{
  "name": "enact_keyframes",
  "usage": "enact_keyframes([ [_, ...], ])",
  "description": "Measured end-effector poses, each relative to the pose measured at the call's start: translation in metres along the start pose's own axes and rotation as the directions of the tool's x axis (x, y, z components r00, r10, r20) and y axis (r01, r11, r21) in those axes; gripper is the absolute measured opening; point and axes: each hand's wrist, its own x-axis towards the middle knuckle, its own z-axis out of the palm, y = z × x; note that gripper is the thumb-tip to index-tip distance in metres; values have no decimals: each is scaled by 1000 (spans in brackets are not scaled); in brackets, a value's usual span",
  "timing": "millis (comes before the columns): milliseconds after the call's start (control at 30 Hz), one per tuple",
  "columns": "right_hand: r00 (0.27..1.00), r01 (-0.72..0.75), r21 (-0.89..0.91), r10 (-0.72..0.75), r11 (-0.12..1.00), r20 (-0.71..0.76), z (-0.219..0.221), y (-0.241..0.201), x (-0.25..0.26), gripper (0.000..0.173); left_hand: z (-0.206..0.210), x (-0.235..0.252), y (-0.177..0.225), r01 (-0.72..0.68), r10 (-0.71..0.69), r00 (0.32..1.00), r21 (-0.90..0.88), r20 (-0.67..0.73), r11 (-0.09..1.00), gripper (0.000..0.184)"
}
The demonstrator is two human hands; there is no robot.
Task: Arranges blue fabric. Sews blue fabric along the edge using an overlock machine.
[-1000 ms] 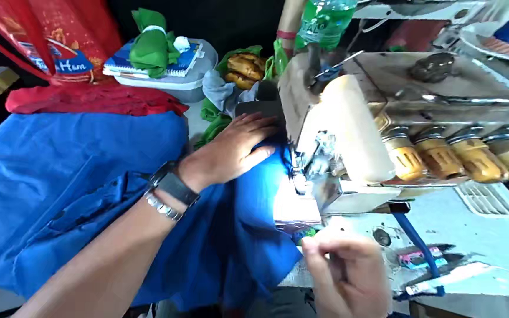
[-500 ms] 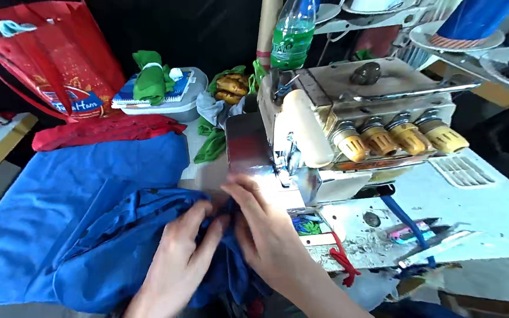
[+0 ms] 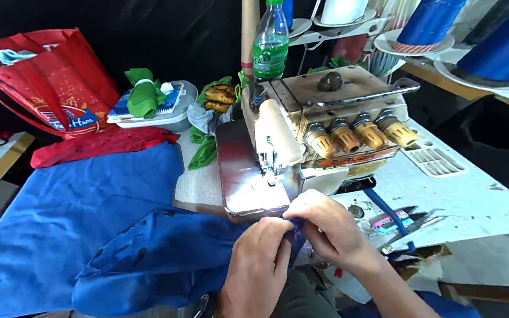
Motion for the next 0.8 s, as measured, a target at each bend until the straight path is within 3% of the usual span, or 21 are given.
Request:
enact_keyframes([
  [67, 994, -86, 20, 87, 996, -69, -3, -25, 1, 18, -13, 2, 0, 62, -63, 998, -147, -4, 987, 12],
  [167, 938, -308, 221, 334, 925, -88, 13, -53, -7, 26, -38, 3, -1, 243, -229, 970, -437, 86, 866, 16],
  [233, 835, -480, 464, 550, 744, -17, 26, -61, -8, 35, -52, 6, -1, 321, -298, 946, -490, 127, 810, 21],
  [300, 703, -570, 654, 708, 498, 74, 29, -70, 1, 24, -63, 10, 0, 367, -339, 929, -456, 146, 811, 31],
  [367, 627, -584, 730, 768, 354, 130, 23, -80, 11, 12, -73, 10, 1, 442, -388, 896, -373, 214, 816, 39],
  [500, 742, -493, 746, 665, 448, 91, 33, -71, 4, 8, -81, 1, -7, 573, -420, 802, -351, 423, 741, 41],
  [667, 730, -531, 758, 658, 378, 183, 37, -70, 2, 10, -83, -11, -13, 559, -356, 822, -517, 444, 648, 20],
  [800, 753, -502, 760, 641, 413, 149, 36, -68, 2, 11, -86, -9, -18, 601, -335, 788, -528, 516, 601, 35],
])
